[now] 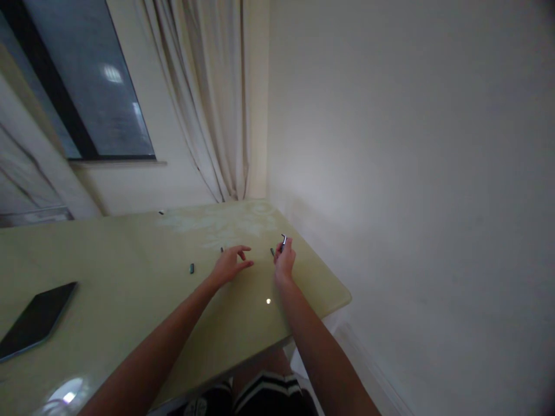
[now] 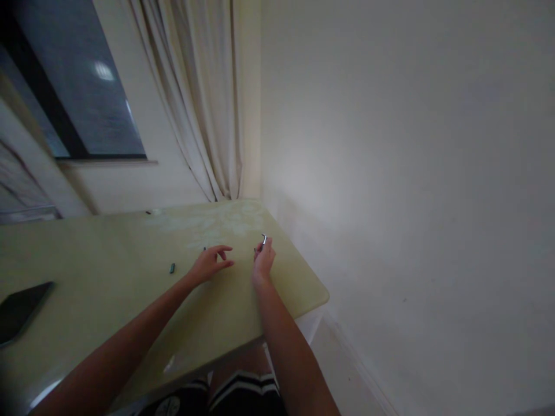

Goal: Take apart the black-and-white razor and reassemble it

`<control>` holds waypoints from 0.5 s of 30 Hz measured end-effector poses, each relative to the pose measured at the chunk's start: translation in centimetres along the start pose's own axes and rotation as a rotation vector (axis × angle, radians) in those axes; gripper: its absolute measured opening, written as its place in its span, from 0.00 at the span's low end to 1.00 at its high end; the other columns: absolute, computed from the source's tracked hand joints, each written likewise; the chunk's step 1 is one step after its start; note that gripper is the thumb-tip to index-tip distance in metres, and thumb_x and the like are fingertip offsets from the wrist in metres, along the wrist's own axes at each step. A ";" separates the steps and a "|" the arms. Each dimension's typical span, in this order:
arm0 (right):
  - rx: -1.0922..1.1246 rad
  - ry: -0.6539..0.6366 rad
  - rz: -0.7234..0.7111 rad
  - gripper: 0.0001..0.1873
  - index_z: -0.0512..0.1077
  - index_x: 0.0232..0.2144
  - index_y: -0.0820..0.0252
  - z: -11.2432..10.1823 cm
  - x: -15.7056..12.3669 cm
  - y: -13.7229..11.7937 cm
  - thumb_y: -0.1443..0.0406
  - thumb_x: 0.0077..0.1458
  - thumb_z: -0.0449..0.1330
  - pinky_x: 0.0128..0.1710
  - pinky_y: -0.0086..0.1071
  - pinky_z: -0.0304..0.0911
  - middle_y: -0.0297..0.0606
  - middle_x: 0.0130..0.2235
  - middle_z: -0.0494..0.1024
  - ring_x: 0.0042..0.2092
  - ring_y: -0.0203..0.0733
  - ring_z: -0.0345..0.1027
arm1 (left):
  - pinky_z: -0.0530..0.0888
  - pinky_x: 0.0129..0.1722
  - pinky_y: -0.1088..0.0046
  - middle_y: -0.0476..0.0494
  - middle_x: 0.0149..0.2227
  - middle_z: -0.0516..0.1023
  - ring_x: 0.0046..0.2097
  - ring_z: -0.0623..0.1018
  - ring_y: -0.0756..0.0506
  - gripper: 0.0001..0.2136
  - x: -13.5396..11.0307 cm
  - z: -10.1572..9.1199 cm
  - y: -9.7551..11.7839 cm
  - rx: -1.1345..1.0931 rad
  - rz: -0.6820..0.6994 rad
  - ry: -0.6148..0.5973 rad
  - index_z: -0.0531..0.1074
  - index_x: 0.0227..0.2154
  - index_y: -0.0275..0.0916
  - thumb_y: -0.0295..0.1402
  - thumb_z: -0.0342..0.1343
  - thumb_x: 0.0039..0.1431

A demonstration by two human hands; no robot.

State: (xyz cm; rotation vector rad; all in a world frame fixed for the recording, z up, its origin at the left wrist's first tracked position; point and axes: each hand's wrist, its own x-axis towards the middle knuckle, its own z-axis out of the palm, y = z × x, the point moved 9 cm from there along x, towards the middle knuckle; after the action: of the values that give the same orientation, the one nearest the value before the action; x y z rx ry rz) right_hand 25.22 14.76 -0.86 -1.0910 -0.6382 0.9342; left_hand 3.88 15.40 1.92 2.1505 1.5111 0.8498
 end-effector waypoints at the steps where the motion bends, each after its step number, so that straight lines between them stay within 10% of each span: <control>1: -0.002 -0.007 0.012 0.35 0.61 0.22 0.54 0.2 -0.3 0.0 0.33 0.58 0.43 0.17 0.29 0.41 0.25 0.16 0.54 0.17 0.33 0.46 | 0.70 0.41 0.67 0.42 0.39 0.82 0.38 0.78 0.41 0.23 -1.1 -2.1 -1.8 0.038 -0.011 0.048 0.80 0.50 0.41 0.45 0.65 0.53; 7: -0.013 -0.209 -0.027 0.36 0.62 0.23 0.56 4.6 -3.1 -0.3 0.31 0.56 0.48 0.18 0.29 0.40 0.26 0.18 0.56 0.19 0.32 0.47 | 0.71 0.49 0.59 0.37 0.50 0.80 0.49 0.78 0.34 0.33 -7.4 -10.9 -13.0 0.303 -0.368 0.162 0.75 0.58 0.45 0.50 0.65 0.49; 15: -0.141 -0.542 -0.079 0.29 0.66 0.25 0.57 12.6 -7.4 0.7 0.38 0.49 0.63 0.21 0.29 0.40 0.24 0.19 0.55 0.22 0.31 0.45 | 0.72 0.47 0.57 0.36 0.49 0.80 0.51 0.76 0.32 0.18 -7.3 -10.6 -11.9 0.157 -0.322 0.222 0.84 0.41 0.45 0.49 0.64 0.51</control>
State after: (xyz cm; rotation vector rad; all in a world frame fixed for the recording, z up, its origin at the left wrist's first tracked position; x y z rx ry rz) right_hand 11.11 14.08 3.00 -0.9271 -1.1976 1.1380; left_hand -13.31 12.34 0.62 1.8862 2.0290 0.9025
